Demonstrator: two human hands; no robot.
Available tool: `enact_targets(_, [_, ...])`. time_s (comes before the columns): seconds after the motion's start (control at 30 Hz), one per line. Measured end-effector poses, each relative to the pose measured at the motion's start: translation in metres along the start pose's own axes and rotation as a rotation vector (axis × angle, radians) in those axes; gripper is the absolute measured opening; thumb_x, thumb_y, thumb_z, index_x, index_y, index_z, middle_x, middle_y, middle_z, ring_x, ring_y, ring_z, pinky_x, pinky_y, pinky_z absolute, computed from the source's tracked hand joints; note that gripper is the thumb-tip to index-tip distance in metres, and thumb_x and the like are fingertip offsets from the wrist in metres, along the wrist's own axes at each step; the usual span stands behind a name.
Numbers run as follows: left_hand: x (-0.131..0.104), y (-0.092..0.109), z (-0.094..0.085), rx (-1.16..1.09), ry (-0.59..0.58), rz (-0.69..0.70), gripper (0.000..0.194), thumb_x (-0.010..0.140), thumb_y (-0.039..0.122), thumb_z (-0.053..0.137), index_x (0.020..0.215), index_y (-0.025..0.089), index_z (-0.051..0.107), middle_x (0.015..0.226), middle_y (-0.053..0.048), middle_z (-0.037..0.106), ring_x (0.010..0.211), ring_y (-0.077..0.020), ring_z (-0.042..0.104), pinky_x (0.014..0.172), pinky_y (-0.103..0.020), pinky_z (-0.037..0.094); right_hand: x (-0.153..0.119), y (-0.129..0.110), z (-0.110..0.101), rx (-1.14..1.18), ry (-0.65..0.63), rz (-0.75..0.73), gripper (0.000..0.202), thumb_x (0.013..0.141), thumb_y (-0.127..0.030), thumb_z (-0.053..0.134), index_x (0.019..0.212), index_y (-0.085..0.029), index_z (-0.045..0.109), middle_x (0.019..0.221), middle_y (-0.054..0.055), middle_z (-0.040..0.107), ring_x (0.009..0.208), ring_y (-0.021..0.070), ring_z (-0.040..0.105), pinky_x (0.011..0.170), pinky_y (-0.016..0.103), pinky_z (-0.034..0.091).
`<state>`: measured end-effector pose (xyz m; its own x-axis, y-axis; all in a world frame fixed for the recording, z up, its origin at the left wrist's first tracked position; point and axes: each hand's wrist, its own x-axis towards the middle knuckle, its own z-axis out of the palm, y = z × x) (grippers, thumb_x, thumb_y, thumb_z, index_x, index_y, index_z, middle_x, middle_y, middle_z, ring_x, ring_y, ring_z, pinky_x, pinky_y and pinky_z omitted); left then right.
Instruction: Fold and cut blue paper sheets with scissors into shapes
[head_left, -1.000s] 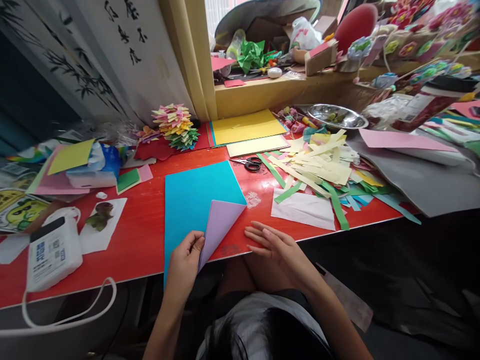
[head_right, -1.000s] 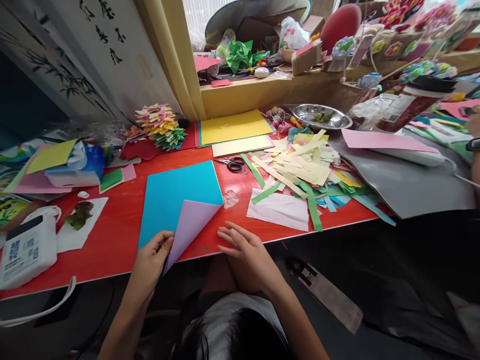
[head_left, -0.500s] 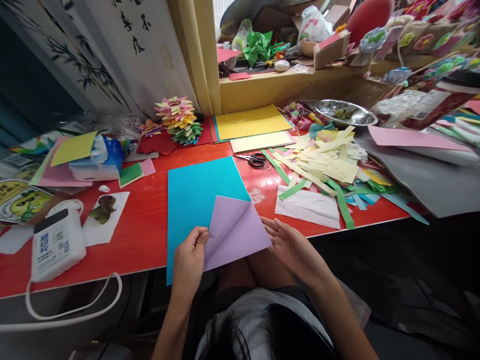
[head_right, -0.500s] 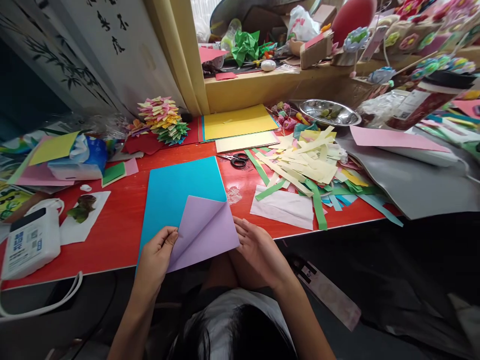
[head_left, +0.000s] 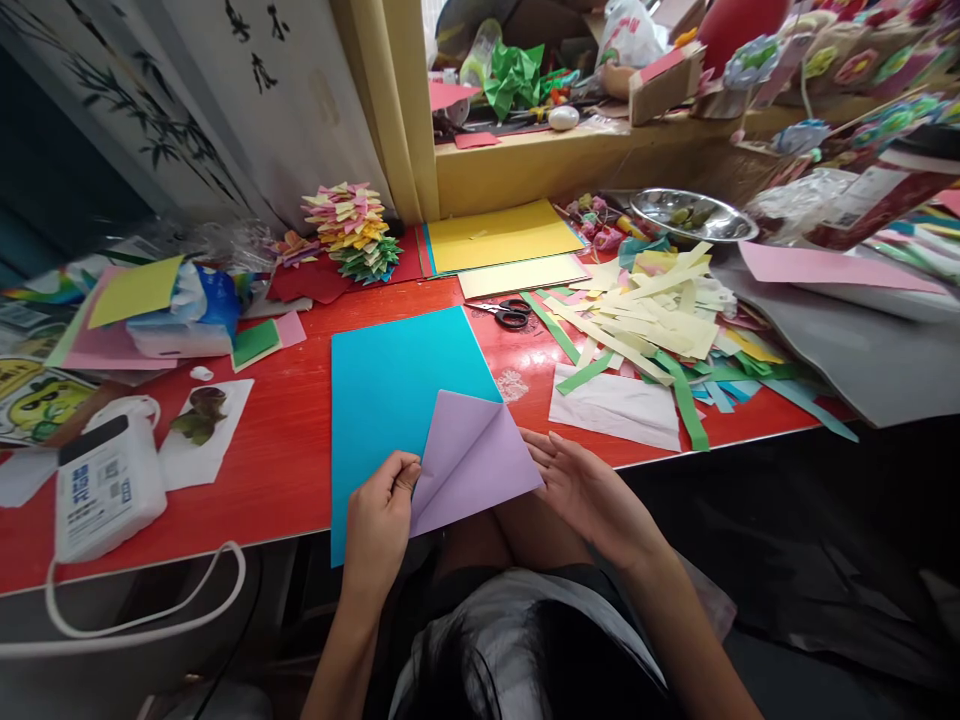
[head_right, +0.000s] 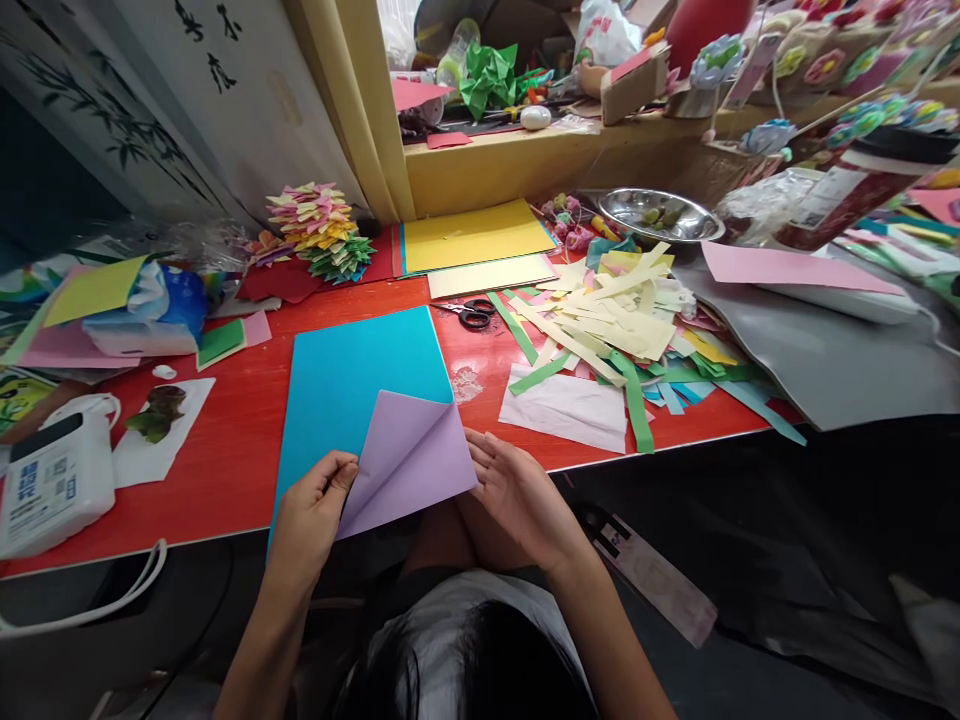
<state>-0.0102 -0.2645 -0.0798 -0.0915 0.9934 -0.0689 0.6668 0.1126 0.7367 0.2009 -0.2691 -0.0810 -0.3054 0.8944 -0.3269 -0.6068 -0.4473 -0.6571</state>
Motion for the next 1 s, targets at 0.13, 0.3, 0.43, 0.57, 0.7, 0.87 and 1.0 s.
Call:
enact_targets(0.13, [-0.0007,-0.0003,-0.0002,0.000,-0.011,0.003,0.031,0.087,0.045,0.040,0.071,0.021,0.051,0.057,0.004,0.037,0.052,-0.0118,0.034,0.049,-0.022,0.026,-0.0001,0.0003,-0.0010,0.032,-0.011,0.008,0.031,0.092,-0.031,0.038,0.109,-0.019,0.061,0.116,0.006,0.062,0.111,0.0166,0.056,0.092,0.029,0.045])
enact_targets(0.3, [-0.0017,-0.0007,0.0003,0.011,-0.002,0.011,0.031,0.087,0.046,0.039,0.071,0.021,0.049,0.057,0.004,0.036,0.053,-0.0118,0.034,0.048,-0.022,0.025,0.0005,0.0003,-0.0011,0.060,-0.013,0.013,0.031,0.092,-0.028,0.038,0.108,-0.019,0.062,0.116,0.006,0.063,0.110,0.0157,0.056,0.092,0.028,0.044])
enact_targets(0.43, [-0.0020,0.0001,0.0006,0.016,0.000,0.009,0.031,0.088,0.045,0.039,0.070,0.021,0.049,0.055,0.004,0.034,0.051,-0.0112,0.032,0.048,-0.022,0.023,0.0008,-0.0001,-0.0009,0.065,-0.008,0.021,0.031,0.092,-0.028,0.038,0.108,-0.019,0.062,0.116,0.006,0.063,0.109,0.0156,0.057,0.091,0.028,0.045])
enact_targets(0.57, [-0.0024,0.0002,-0.0003,0.006,-0.023,-0.021,0.032,0.088,0.047,0.038,0.071,0.021,0.048,0.056,0.004,0.033,0.050,-0.0112,0.031,0.047,-0.022,0.022,0.0004,-0.0002,-0.0015,0.086,-0.009,0.022,0.032,0.092,-0.028,0.037,0.108,-0.018,0.063,0.118,0.006,0.062,0.107,0.0155,0.058,0.088,0.027,0.046])
enact_targets(0.7, [-0.0026,-0.0015,-0.0007,0.002,-0.023,-0.023,0.032,0.088,0.047,0.039,0.071,0.021,0.048,0.056,0.004,0.034,0.050,-0.0108,0.031,0.046,-0.022,0.022,0.0003,0.0004,-0.0029,0.136,-0.027,0.011,0.034,0.093,-0.023,0.034,0.108,-0.017,0.064,0.117,0.006,0.063,0.104,0.0146,0.059,0.087,0.025,0.046])
enact_targets(0.87, [-0.0012,-0.0025,0.0003,0.016,-0.018,-0.011,0.032,0.088,0.046,0.039,0.072,0.021,0.049,0.055,0.004,0.034,0.049,-0.0104,0.032,0.046,-0.021,0.022,-0.0005,0.0007,-0.0023,0.149,-0.065,-0.011,0.034,0.093,-0.020,0.036,0.114,-0.016,0.063,0.118,0.007,0.062,0.105,0.0164,0.058,0.086,0.026,0.046])
enact_targets(1.0, [-0.0015,-0.0028,0.0008,0.074,-0.027,0.045,0.031,0.090,0.042,0.038,0.073,0.021,0.051,0.053,0.004,0.036,0.047,-0.0107,0.034,0.045,-0.022,0.024,-0.0022,0.0002,-0.0020,0.082,-0.088,-0.022,0.037,0.088,-0.011,0.045,0.122,-0.018,0.058,0.122,0.007,0.060,0.106,0.0168,0.058,0.086,0.026,0.046])
